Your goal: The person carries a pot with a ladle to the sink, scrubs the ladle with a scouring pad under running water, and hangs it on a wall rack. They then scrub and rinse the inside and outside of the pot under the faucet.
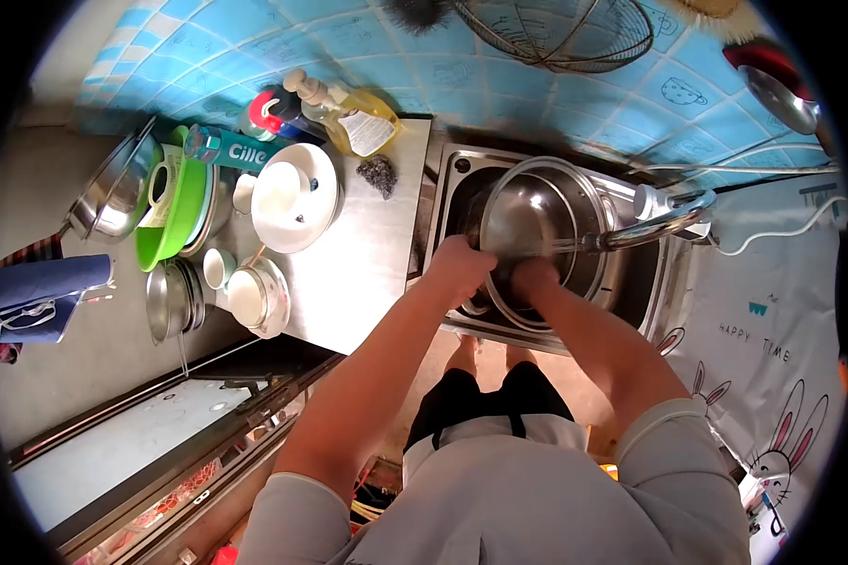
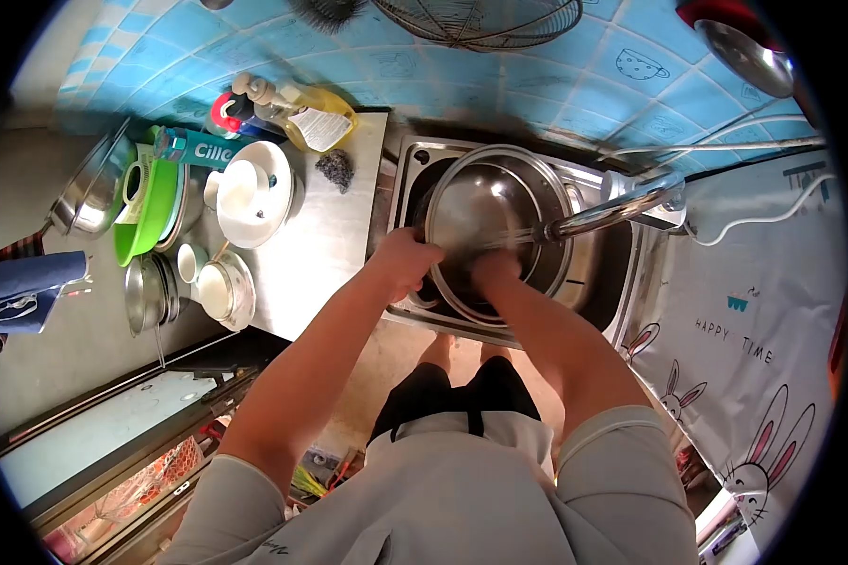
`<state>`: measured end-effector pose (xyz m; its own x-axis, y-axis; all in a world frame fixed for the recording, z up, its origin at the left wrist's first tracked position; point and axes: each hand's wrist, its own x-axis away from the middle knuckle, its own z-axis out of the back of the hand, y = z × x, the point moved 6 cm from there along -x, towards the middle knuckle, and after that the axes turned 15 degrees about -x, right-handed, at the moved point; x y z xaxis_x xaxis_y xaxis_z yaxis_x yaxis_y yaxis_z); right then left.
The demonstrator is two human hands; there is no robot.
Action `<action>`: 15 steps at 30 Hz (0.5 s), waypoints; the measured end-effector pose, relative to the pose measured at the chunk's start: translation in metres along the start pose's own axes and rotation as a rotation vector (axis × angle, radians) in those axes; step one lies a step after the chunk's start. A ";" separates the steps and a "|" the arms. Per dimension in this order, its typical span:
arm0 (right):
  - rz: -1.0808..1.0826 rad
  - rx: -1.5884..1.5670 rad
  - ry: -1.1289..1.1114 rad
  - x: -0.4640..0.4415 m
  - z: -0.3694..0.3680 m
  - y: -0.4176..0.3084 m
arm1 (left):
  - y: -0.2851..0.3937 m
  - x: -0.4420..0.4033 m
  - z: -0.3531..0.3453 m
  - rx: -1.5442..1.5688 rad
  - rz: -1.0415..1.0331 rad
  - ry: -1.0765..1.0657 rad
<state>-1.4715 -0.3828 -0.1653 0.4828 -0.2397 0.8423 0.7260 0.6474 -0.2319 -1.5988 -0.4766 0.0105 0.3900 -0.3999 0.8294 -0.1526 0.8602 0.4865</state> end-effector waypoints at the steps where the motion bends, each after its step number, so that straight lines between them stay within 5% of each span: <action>1: 0.191 0.057 -0.096 0.004 -0.002 -0.022 | 0.000 0.002 0.000 -0.004 0.001 -0.001; 3: 0.385 0.114 -0.187 0.026 0.017 -0.059 | -0.002 0.005 0.000 0.013 0.002 -0.003; 5: 0.267 -0.827 -0.323 0.074 0.069 -0.082 | -0.005 0.002 0.001 0.028 0.003 -0.006; 6: 0.268 -0.830 -0.321 0.058 0.056 -0.073 | -0.008 0.000 0.002 0.034 0.013 0.006; 10: 0.006 0.061 0.107 0.031 0.038 0.008 | -0.013 -0.003 0.006 -0.037 0.080 0.024; 14: 0.117 0.053 0.676 -0.038 0.076 0.048 | -0.029 -0.008 -0.007 0.005 0.114 0.007; 15: 0.196 -0.060 0.674 -0.058 0.079 0.044 | -0.036 -0.014 -0.012 0.019 0.117 -0.037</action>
<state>-1.5063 -0.2834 -0.1864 0.7914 -0.5316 0.3020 0.6113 0.6880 -0.3910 -1.5879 -0.4985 -0.0216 0.3351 -0.3085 0.8902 -0.2123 0.8958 0.3904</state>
